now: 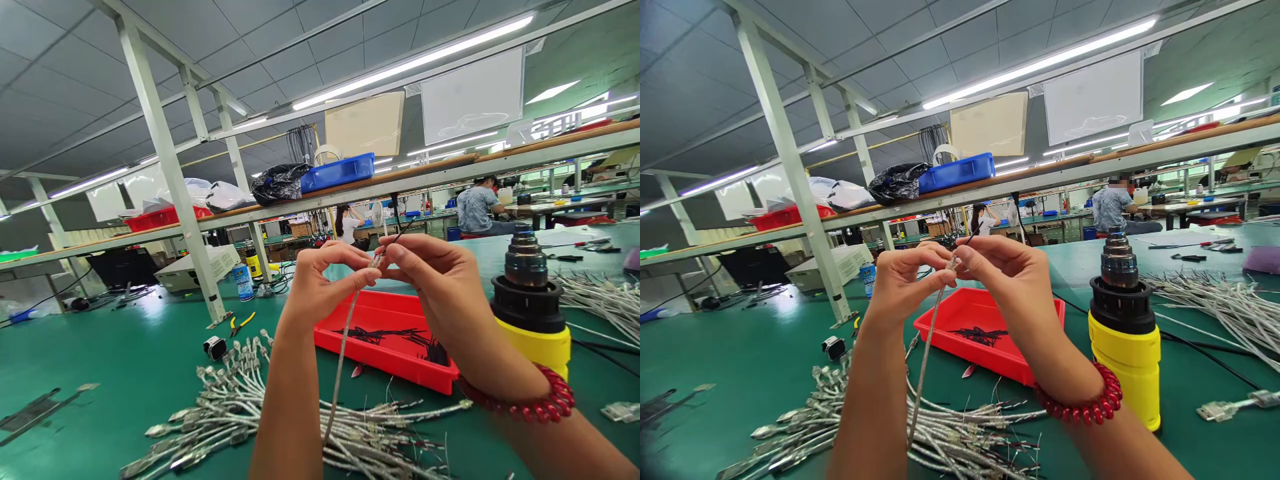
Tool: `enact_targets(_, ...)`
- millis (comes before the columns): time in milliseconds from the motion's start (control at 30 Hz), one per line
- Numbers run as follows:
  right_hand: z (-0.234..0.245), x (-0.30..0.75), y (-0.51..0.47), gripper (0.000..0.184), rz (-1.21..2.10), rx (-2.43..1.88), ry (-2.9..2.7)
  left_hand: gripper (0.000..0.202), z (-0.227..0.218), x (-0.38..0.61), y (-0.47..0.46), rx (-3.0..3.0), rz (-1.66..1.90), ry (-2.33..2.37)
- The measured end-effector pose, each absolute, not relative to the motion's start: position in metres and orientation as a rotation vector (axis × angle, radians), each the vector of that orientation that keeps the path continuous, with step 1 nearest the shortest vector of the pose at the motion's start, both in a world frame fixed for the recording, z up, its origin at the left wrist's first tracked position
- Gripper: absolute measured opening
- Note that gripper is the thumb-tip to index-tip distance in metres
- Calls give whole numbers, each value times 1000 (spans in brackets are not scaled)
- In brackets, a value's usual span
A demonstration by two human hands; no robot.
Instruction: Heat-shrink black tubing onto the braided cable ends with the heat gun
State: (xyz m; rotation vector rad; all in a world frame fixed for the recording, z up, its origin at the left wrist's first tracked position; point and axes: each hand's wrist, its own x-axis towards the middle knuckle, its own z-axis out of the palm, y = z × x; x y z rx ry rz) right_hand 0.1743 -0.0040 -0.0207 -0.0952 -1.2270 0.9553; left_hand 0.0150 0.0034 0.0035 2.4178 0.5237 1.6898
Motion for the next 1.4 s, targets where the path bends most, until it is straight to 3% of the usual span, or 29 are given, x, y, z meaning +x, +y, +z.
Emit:
enact_targets(1267, -21, 174, -1, 3, 966, -161, -1229, 10, 3, 12, 5, 2381, 1625, 599)
enact_targets(1400, -20, 176, 1, 10, 989, -163, -1236, 9, 3, 11, 6, 2377, 1618, 583)
